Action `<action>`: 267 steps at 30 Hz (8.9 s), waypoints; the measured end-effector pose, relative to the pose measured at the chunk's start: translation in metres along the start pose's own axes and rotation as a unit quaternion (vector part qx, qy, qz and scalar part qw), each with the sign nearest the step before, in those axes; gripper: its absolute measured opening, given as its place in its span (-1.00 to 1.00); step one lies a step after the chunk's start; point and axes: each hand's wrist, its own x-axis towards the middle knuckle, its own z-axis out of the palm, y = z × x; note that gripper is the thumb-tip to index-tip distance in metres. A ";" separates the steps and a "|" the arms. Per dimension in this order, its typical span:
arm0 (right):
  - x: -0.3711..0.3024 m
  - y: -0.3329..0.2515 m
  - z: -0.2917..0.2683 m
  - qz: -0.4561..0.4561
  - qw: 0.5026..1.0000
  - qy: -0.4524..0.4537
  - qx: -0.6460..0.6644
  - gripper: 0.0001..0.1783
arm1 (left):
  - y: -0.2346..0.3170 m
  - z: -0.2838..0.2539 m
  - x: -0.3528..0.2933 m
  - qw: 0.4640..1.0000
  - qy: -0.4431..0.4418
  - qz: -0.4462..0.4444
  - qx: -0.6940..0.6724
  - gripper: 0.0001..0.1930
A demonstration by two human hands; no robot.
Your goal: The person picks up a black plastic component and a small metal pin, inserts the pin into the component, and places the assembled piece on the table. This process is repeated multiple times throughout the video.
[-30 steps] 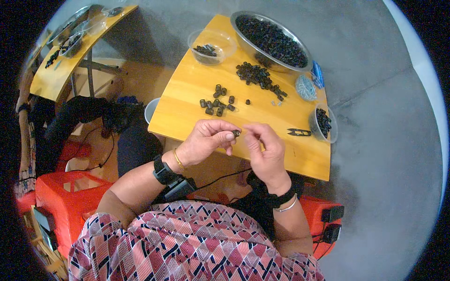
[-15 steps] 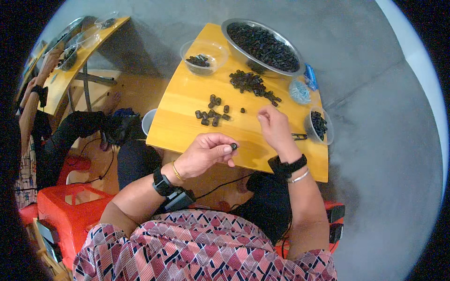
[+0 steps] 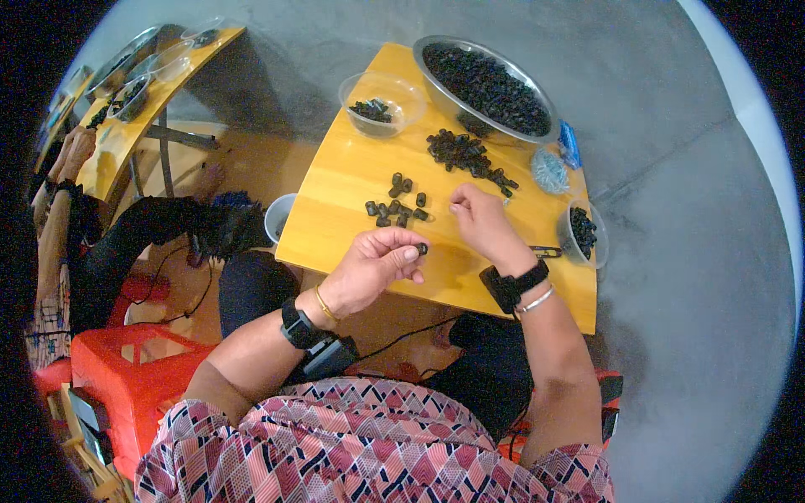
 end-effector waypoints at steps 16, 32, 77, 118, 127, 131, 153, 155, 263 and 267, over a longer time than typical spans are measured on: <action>-0.060 -0.058 0.005 0.131 0.806 0.000 0.577 -0.94 | -0.001 0.001 0.001 0.998 0.007 0.046 0.035 -0.85; -0.070 -0.062 0.036 0.115 0.820 0.056 0.557 -0.92 | 0.000 0.001 -0.001 0.998 -0.010 0.018 -0.065 -0.88; -0.072 -0.068 0.048 0.048 0.819 0.019 0.572 -0.55 | -0.002 0.007 -0.002 0.987 0.034 -0.011 -0.159 -0.66; -0.075 -0.065 0.057 -0.029 0.933 0.113 0.341 -0.60 | -0.002 0.007 -0.004 0.993 -0.006 -0.038 -0.112 -0.56; -0.078 -0.066 0.038 -0.005 0.946 0.045 0.320 -0.57 | -0.003 0.006 -0.004 0.993 -0.006 -0.030 -0.115 -0.54; -0.075 -0.066 0.033 -0.052 0.969 0.044 0.236 -0.55 | -0.004 0.005 -0.003 0.995 -0.015 -0.031 -0.097 -0.53; -0.074 -0.078 0.027 -0.139 0.973 0.078 0.167 -0.56 | 0.008 0.011 -0.010 0.963 -0.063 -0.158 -0.209 -0.85; -0.076 -0.078 0.030 -0.142 0.974 0.088 0.154 -0.57 | 0.004 0.016 -0.012 0.963 -0.040 -0.160 -0.213 -0.86; 0.009 0.041 -0.044 0.027 0.996 0.012 -0.089 -0.83 | 0.008 0.002 -0.001 0.994 -0.003 -0.046 0.098 -0.78; 0.013 0.044 -0.037 0.042 0.999 -0.003 -0.027 -0.85 | 0.010 0.004 -0.001 0.992 0.001 -0.051 0.115 -0.78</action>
